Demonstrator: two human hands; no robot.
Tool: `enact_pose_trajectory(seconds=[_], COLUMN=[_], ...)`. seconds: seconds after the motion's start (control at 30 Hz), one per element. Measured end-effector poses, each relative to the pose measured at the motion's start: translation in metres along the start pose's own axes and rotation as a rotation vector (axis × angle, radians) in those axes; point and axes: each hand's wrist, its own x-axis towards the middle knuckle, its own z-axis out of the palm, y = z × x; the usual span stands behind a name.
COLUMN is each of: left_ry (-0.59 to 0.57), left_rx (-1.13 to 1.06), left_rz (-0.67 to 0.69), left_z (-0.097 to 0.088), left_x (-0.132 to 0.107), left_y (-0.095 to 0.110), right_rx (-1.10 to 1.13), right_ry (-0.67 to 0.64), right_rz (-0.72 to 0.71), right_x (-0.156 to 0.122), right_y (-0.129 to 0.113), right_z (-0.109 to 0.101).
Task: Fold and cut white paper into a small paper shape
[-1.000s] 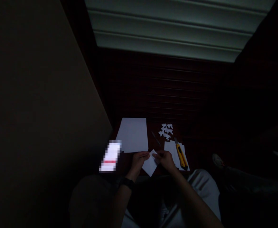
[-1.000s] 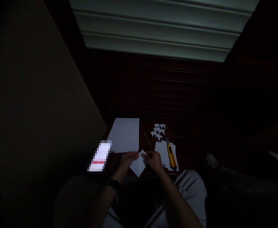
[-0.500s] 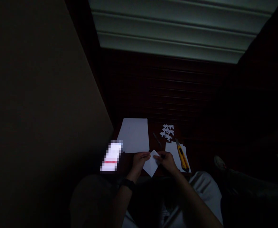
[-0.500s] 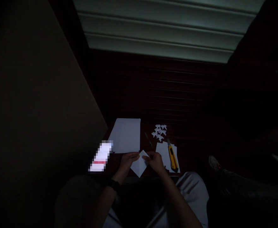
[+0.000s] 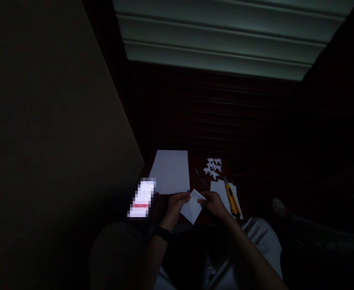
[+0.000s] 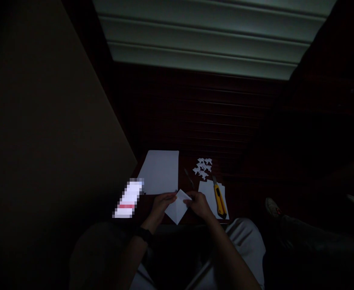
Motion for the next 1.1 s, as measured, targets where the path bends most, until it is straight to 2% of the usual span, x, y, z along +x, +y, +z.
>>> enact_pose_trajectory(seconds=[0.57, 0.83, 1.1], left_ry=[-0.096, -0.249, -0.199], left_rx=[0.095, 0.084, 0.093], left_rz=[-0.025, -0.059, -0.029], left_z=[-0.0019, -0.0048, -0.0028], left_x=[0.0009, -0.0031, -0.0052], left_y=[0.0017, 0.0069, 0.0077], right_rx=[0.005, 0.073, 0.057], right_ry=[-0.028, -0.077, -0.080], right_rz=[-0.013, 0.018, 0.010], right_x=[-0.0041, -0.0076, -0.0080], right_y=[0.0038, 0.0039, -0.0016], right_z=[-0.0026, -0.0079, -0.0075])
